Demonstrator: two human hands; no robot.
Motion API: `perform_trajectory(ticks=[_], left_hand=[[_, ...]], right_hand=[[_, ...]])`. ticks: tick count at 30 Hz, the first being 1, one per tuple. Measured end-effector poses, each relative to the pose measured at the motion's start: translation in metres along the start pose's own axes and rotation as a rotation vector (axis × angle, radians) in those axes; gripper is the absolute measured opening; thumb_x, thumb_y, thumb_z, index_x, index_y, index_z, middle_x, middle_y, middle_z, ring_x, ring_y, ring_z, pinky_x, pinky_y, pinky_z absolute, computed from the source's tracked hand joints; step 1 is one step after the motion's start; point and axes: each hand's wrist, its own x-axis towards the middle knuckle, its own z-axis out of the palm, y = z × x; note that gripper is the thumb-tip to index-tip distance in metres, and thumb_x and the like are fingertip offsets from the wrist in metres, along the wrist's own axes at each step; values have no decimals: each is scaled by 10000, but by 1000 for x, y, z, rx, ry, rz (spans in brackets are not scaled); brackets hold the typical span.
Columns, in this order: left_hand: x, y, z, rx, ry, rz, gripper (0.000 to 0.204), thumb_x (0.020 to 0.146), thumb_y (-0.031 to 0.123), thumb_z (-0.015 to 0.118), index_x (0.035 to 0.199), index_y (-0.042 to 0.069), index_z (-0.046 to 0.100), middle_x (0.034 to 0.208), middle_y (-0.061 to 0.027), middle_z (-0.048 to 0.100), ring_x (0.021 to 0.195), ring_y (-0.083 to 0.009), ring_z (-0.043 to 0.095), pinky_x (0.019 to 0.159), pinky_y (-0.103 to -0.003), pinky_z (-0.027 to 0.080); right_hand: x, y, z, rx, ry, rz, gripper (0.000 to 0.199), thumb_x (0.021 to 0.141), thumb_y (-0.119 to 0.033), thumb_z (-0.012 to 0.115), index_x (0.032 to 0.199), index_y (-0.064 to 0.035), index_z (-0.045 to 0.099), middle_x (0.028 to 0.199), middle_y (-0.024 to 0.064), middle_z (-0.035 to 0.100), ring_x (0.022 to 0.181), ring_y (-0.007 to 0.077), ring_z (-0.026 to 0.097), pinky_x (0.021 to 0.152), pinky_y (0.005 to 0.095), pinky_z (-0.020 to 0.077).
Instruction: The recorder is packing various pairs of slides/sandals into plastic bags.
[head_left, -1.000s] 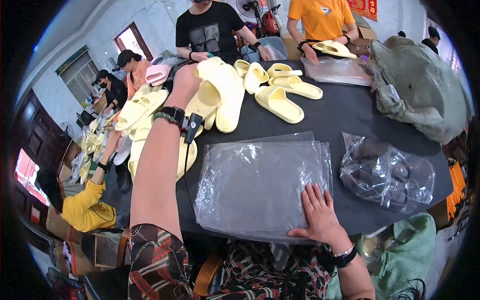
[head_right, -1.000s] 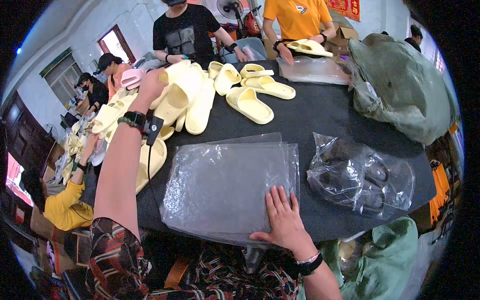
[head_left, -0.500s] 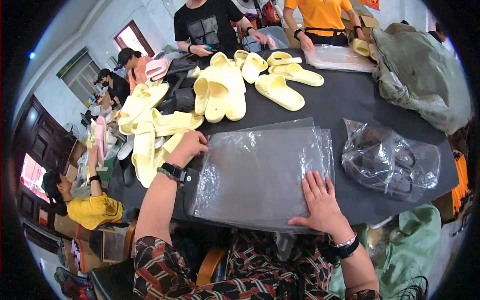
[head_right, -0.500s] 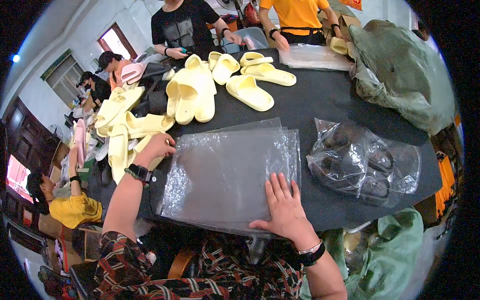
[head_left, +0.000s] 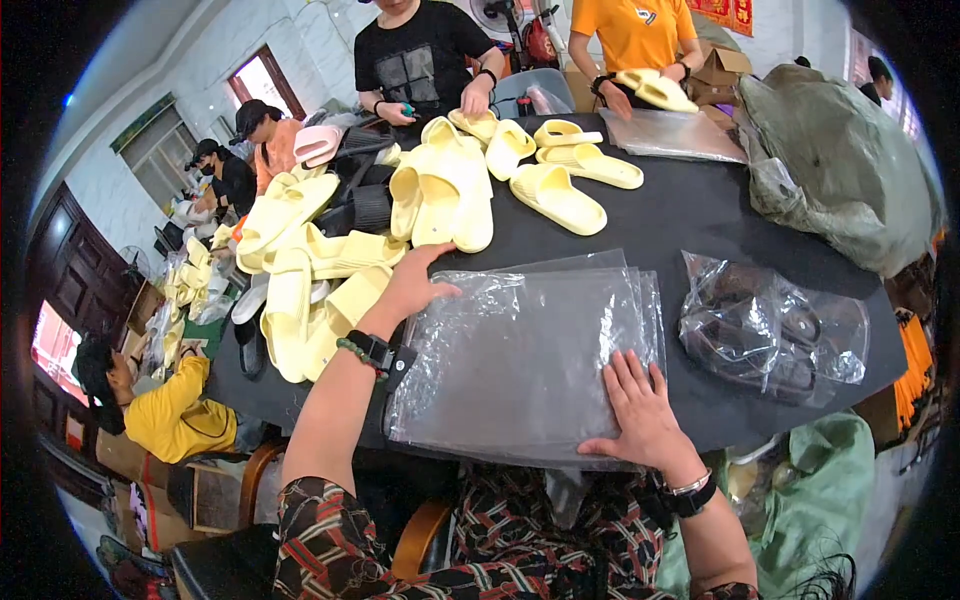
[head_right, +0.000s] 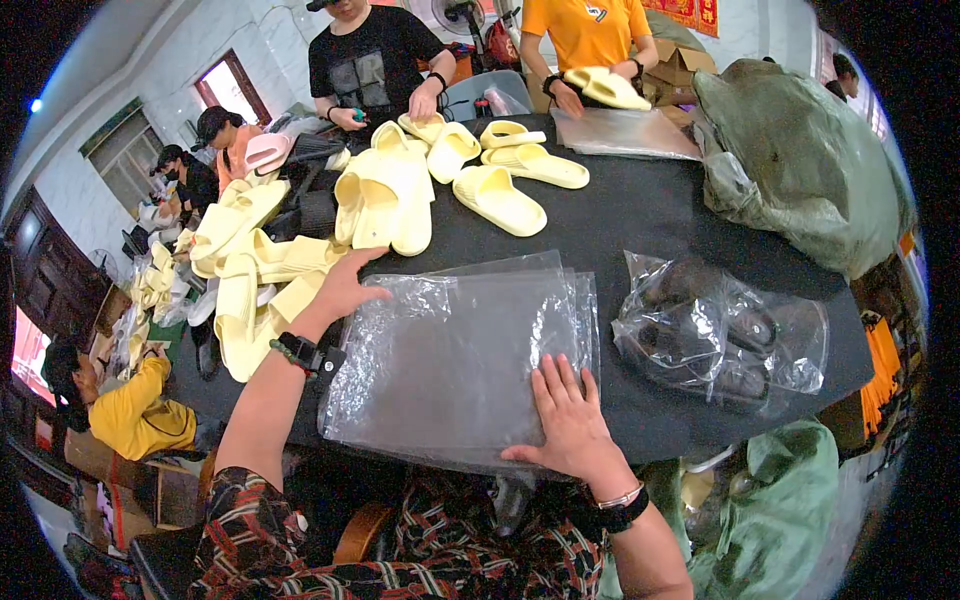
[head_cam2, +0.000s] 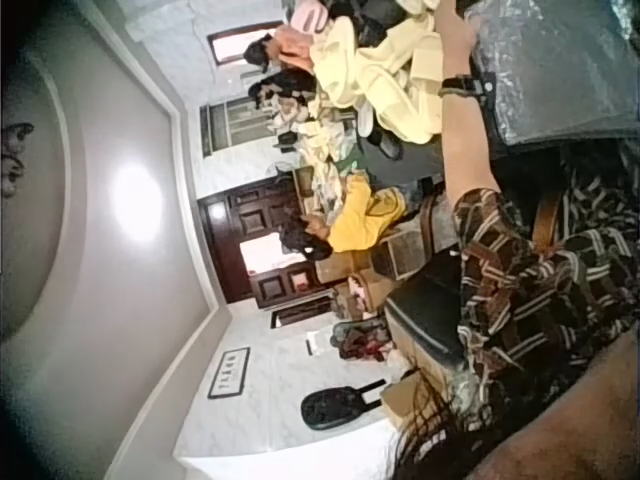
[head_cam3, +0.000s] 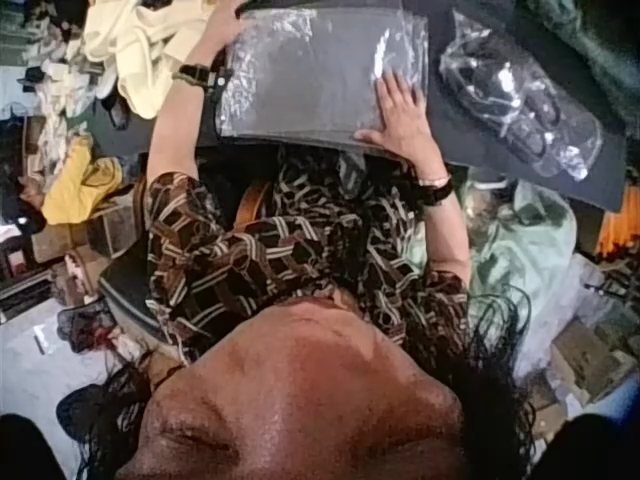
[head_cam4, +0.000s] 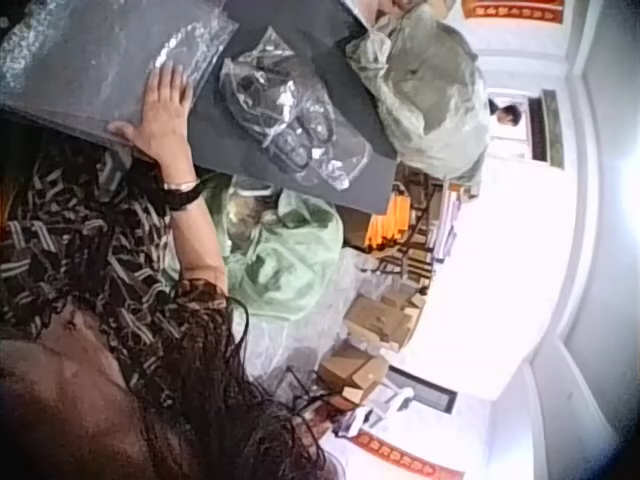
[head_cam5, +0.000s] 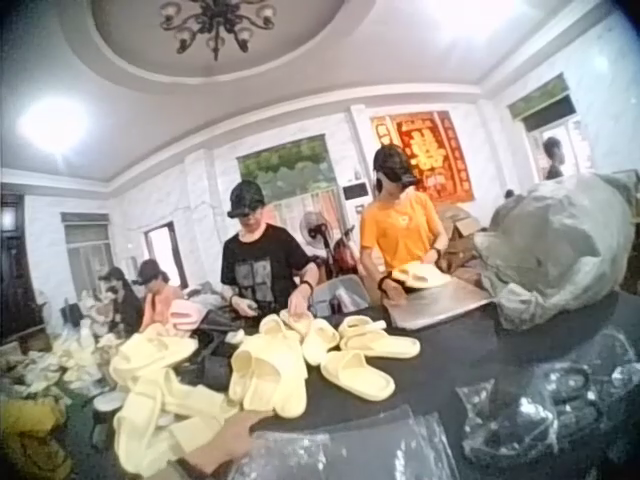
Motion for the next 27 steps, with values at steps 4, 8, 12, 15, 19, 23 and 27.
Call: perform_trajectory(ticks=[4, 8, 12, 15, 19, 23, 27], left_hand=[[9, 3, 6, -206, -266, -301, 304, 701, 162, 818, 967, 29, 752, 943, -153, 728, 886, -258, 695, 815, -343, 530], [3, -15, 10, -175, 39, -350, 166, 764, 135, 766, 900, 40, 765, 822, -128, 721, 772, -267, 688, 741, -345, 529], [-5, -30, 3, 103, 22, -157, 165, 764, 167, 779, 854, 30, 757, 764, -120, 703, 731, -274, 672, 724, -354, 526], [-9, -31, 2, -86, 20, -372, 226, 745, 189, 800, 900, 32, 750, 859, -129, 710, 792, -273, 666, 737, -371, 523], [-16, -38, -11, 21, -146, -424, 490, 721, 195, 815, 1178, 75, 683, 1236, -156, 640, 1029, -284, 626, 860, -380, 505], [-12, -23, -25, 152, 47, -185, 486, 735, 130, 782, 1202, 54, 670, 1284, -152, 622, 1140, -334, 598, 983, -419, 477], [-10, 10, -52, 313, 97, -171, 443, 772, 50, 715, 1213, 53, 668, 1260, -167, 634, 1185, -379, 576, 1039, -428, 448]], right_hand=[[0, 2, 1, 2, 17, -10, 1209, 715, -795, 631, 1504, 63, 306, 1603, 239, 231, 1518, 361, 146, 1214, 542, 95], [1, 0, 0, 12, 13, -12, 1206, 713, -793, 634, 1508, 53, 306, 1604, 231, 237, 1517, 357, 151, 1212, 548, 96], [2, -1, -1, 19, -6, -12, 1205, 712, -794, 635, 1511, 46, 306, 1606, 217, 245, 1517, 347, 159, 1209, 559, 95], [1, 1, 0, 18, 3, -13, 1201, 715, -792, 635, 1510, 47, 307, 1606, 212, 248, 1517, 342, 164, 1208, 562, 95], [2, 1, 1, 5, 0, -18, 1198, 723, -788, 634, 1512, 48, 299, 1606, 212, 248, 1516, 343, 167, 1207, 562, 100], [2, -2, 0, 25, -5, 3, 1222, 722, -795, 628, 1519, 59, 269, 1613, 223, 220, 1518, 350, 151, 1208, 559, 106], [1, -3, -4, 44, -27, -8, 1253, 714, -808, 622, 1521, 72, 245, 1617, 235, 194, 1523, 363, 117, 1210, 558, 99]])
